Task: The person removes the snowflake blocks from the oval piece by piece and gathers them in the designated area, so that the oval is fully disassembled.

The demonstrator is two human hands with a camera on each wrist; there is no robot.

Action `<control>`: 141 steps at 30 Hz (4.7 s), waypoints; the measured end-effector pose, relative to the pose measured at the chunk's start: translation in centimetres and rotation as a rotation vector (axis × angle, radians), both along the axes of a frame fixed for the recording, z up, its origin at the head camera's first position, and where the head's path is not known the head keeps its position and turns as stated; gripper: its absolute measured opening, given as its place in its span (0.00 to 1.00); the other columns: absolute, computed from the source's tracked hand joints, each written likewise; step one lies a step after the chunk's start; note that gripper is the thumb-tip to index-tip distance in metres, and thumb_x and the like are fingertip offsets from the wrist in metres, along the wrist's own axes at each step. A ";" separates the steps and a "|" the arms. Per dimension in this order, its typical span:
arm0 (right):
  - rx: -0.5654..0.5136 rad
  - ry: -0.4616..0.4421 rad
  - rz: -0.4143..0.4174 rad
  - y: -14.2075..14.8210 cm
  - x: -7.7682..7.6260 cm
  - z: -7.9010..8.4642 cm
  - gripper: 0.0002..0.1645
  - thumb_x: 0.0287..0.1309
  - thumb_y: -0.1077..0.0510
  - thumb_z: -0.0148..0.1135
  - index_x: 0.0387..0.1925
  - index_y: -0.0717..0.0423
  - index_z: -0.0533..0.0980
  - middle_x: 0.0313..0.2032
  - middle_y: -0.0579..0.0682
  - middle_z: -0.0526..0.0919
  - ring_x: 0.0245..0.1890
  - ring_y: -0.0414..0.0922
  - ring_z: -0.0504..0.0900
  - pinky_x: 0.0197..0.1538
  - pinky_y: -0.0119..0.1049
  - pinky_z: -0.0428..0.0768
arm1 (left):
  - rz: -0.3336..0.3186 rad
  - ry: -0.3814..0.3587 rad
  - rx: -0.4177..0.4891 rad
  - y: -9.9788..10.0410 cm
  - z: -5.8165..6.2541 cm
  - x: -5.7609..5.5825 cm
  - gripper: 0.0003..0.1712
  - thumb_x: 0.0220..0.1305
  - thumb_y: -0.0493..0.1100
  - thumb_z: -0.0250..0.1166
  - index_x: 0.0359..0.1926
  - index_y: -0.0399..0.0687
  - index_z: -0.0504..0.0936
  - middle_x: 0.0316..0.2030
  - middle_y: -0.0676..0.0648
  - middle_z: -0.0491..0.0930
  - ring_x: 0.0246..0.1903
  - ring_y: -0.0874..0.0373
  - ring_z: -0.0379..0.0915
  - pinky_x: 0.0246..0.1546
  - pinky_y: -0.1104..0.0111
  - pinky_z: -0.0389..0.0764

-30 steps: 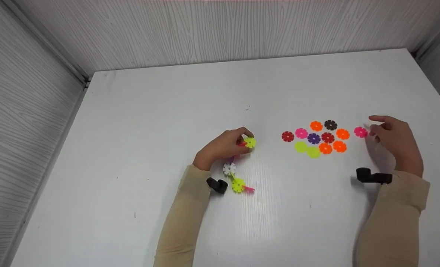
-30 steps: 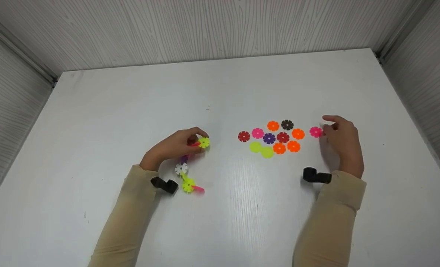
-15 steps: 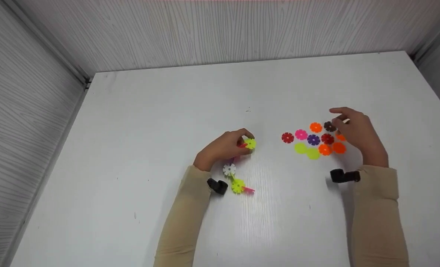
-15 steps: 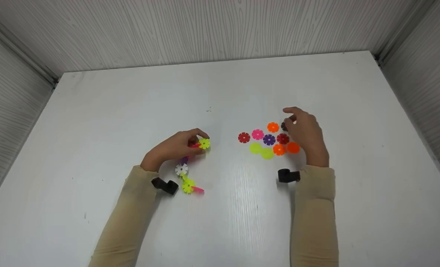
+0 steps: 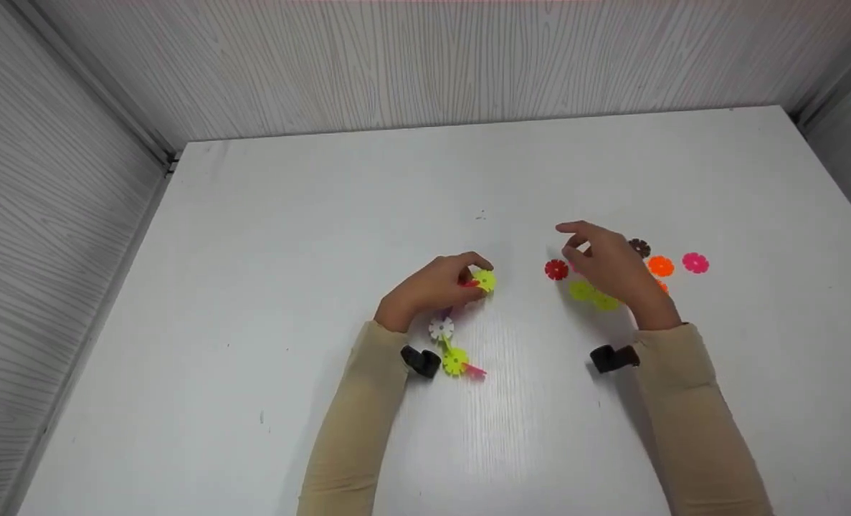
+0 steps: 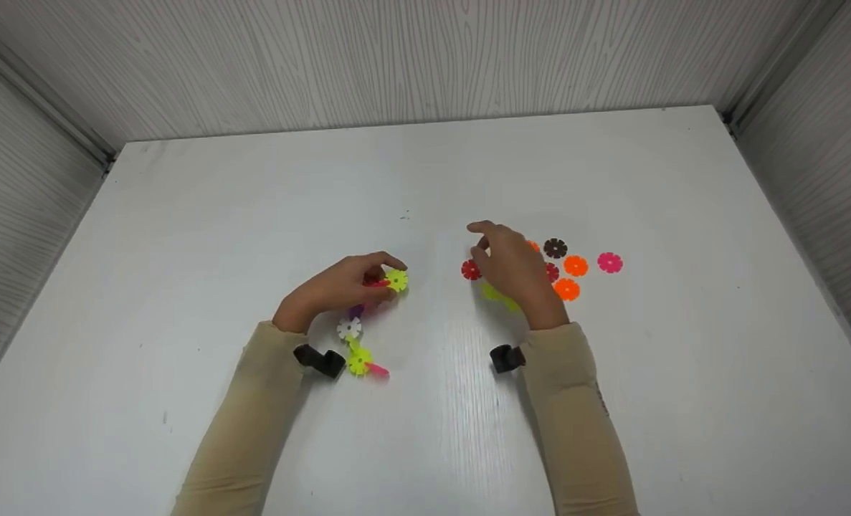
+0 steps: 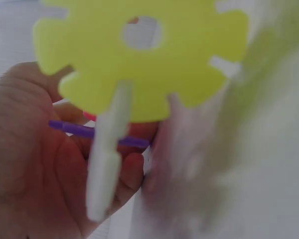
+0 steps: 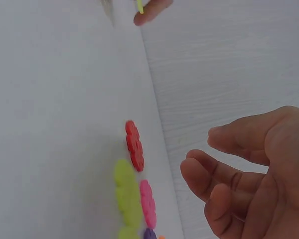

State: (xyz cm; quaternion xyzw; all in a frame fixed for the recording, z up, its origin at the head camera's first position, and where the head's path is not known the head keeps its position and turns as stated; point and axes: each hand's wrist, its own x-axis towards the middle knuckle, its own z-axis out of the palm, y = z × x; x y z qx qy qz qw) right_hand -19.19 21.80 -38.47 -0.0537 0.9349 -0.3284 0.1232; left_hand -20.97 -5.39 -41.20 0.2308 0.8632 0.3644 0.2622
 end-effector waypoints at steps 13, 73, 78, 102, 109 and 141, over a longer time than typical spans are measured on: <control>0.009 -0.014 0.150 -5.3 1.3 -1.6 0.25 0.67 0.53 0.55 0.64 0.50 0.70 0.49 0.58 0.82 0.42 0.52 0.80 0.47 0.45 0.82 | 0.042 -0.025 0.031 0.2 -0.1 0.0 0.23 0.62 0.46 0.66 0.56 0.47 0.72 0.36 0.45 0.82 0.26 0.61 0.70 0.31 0.73 0.73; -0.006 0.038 0.217 -6.1 1.3 -1.8 0.23 0.62 0.57 0.62 0.58 0.55 0.74 0.39 0.56 0.83 0.35 0.48 0.77 0.39 0.36 0.77 | 0.057 0.165 -0.033 0.3 0.1 0.0 0.11 0.67 0.45 0.62 0.44 0.49 0.87 0.43 0.50 0.85 0.42 0.58 0.76 0.51 0.63 0.77; 0.001 0.028 0.207 -6.0 1.3 -1.7 0.23 0.62 0.57 0.62 0.59 0.52 0.73 0.40 0.55 0.82 0.35 0.48 0.76 0.39 0.34 0.76 | 0.073 0.150 -0.045 0.2 -0.1 0.1 0.11 0.67 0.45 0.60 0.44 0.50 0.86 0.42 0.50 0.84 0.41 0.57 0.74 0.51 0.63 0.77; -0.061 0.029 0.149 -2.9 0.4 -0.4 0.23 0.62 0.55 0.62 0.59 0.49 0.73 0.40 0.55 0.80 0.36 0.49 0.74 0.36 0.35 0.74 | 0.016 0.128 -0.124 -0.3 0.7 0.1 0.22 0.60 0.45 0.68 0.54 0.46 0.80 0.50 0.45 0.78 0.50 0.53 0.71 0.56 0.62 0.75; -0.093 0.028 0.084 -0.2 0.1 0.8 0.25 0.63 0.53 0.61 0.61 0.48 0.71 0.42 0.54 0.79 0.34 0.49 0.78 0.34 0.31 0.75 | 0.040 0.098 -0.187 -1.2 1.2 0.1 0.26 0.58 0.45 0.68 0.58 0.46 0.77 0.53 0.45 0.75 0.52 0.53 0.70 0.57 0.61 0.73; -0.024 -0.182 -0.150 14.5 2.3 0.8 0.33 0.64 0.43 0.57 0.67 0.47 0.64 0.36 0.50 0.74 0.35 0.47 0.74 0.42 0.36 0.72 | 0.106 -0.006 -0.227 -1.7 1.4 0.1 0.22 0.60 0.42 0.62 0.56 0.47 0.73 0.49 0.47 0.76 0.47 0.54 0.71 0.52 0.60 0.76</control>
